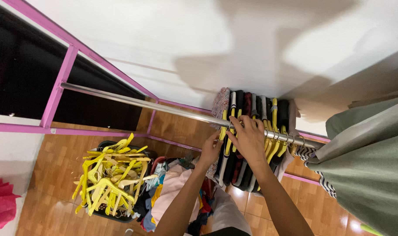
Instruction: The person sits on a low stool and hangs a patterned short-sleeved shirt on a yellow hanger, then places it on a metal clothing rack. They then pick up a light pink top, place it on a hanger, and prepare to hang it.
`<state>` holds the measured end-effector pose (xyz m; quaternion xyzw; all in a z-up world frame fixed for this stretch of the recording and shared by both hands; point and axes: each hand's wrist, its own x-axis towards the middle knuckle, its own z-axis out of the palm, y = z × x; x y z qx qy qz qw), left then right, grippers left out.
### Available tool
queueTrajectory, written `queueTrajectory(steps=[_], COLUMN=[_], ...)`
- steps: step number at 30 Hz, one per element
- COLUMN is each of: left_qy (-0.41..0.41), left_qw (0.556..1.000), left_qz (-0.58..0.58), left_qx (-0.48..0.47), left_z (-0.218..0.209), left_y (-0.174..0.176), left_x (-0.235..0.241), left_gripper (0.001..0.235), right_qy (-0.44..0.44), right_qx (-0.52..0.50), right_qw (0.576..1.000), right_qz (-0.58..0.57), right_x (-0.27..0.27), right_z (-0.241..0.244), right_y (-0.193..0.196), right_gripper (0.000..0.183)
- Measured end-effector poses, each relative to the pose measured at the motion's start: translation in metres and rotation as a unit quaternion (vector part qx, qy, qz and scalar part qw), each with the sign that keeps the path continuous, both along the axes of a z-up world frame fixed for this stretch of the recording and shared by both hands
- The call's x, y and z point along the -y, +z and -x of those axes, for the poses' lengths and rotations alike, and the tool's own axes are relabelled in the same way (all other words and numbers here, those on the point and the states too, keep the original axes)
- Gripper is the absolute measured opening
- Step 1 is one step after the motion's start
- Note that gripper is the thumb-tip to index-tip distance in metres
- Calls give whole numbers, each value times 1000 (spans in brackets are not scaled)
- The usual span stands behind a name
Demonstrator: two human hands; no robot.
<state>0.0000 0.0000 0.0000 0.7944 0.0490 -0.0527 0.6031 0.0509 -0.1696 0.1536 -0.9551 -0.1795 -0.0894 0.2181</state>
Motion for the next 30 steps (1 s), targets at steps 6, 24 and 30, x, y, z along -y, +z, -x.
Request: queueTrajectory(steps=[6, 24, 30], left_qy=[155, -106, -86], left_qw=[983, 932, 944], left_qz=[-73, -323, -299], left_qx=[73, 128, 113], left_z=[16, -54, -54], left_y=[63, 144, 141], left_x=[2, -15, -13], left_gripper=[26, 42, 33], right_qy=[-2, -66, -63], right_qx=[58, -145, -143], right_qw=[996, 986, 987], right_qz=[-72, -48, -34], right_x=[3, -15, -13], right_z=[18, 64, 64], right_y=[5, -34, -31], right_gripper=[61, 83, 85])
